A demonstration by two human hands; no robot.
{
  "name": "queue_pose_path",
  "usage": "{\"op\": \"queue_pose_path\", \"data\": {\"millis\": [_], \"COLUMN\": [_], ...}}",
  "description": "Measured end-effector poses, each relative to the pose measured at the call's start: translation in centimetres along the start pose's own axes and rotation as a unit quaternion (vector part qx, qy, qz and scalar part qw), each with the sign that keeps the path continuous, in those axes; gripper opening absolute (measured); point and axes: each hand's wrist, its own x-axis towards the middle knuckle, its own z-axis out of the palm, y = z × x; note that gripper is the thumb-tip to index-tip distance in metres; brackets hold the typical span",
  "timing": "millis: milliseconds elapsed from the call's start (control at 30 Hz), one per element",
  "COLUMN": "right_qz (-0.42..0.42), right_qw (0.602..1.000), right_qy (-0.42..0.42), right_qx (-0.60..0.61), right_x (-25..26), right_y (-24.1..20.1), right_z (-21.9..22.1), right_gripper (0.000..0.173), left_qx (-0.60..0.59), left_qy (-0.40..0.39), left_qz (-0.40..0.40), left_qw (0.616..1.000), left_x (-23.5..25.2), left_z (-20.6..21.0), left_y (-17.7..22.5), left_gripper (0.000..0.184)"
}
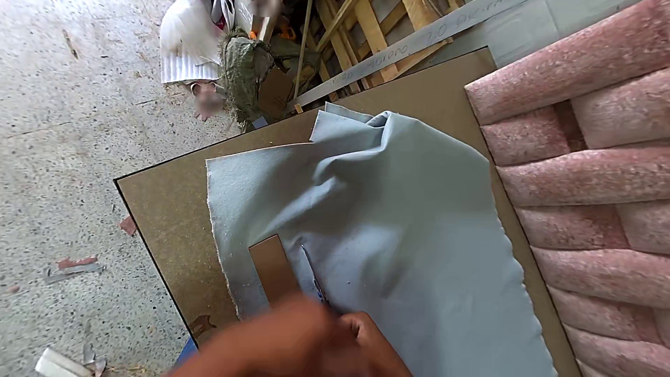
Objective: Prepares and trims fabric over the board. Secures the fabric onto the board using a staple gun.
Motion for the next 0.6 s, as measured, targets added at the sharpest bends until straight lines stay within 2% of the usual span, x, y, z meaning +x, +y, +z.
{"op": "queue_pose_path", "data": {"millis": [33,67,100,133,167,200,267,333,433,600], "right_qz": [0.009,0.004,-0.005,-0.016,-0.026,-0.031,-0.029,-0.009,0.006,-0.064], "right_qw": [1.0,0.999,0.998,0.997,0.996,0.995,0.995,0.998,0.999,0.993], "right_qy": [-0.008,-0.017,-0.028,-0.037,-0.044,-0.051,-0.053,-0.032,-0.025,-0.068], "right_qx": [0.013,0.034,0.053,0.069,0.076,0.081,0.08,0.059,0.045,0.078], "right_x": [0.0,0.2,0.5,1.0,1.6,2.1,2.5,2.5,2.4,4.3], "right_y": [0.0,0.1,-0.2,-0.7,-1.5,-2.2,-2.8,-2.9,-2.9,-4.7], "right_z": [-0.1,0.1,0.3,0.3,0.2,0.2,0.5,0.4,0.5,0.1], "right_gripper": [0.046,0.052,0.055,0.056,0.056,0.056,0.055,0.055,0.053,0.053], "left_qx": [0.079,0.185,0.279,0.342,0.376,0.383,0.335,0.273,0.255,0.224], "left_qy": [0.135,0.228,0.262,0.265,0.263,0.256,0.235,0.258,0.298,0.356], "left_qz": [-0.042,-0.072,-0.111,-0.15,-0.173,-0.186,-0.201,-0.239,-0.288,-0.246], "left_qw": [0.987,0.953,0.917,0.889,0.872,0.868,0.89,0.896,0.874,0.873], "left_x": [0.2,0.8,1.5,1.9,2.0,1.8,0.8,-0.1,-1.2,-1.6], "left_z": [-6.3,-11.5,-15.3,-17.8,-19.0,-19.5,-20.0,-21.0,-21.7,-22.3], "left_y": [-0.8,-2.5,-4.3,-5.9,-7.0,-7.6,-7.9,-7.6,-7.8,-9.1], "left_gripper": [0.027,0.031,0.047,0.059,0.058,0.046,0.029,0.025,0.026,0.022]}}
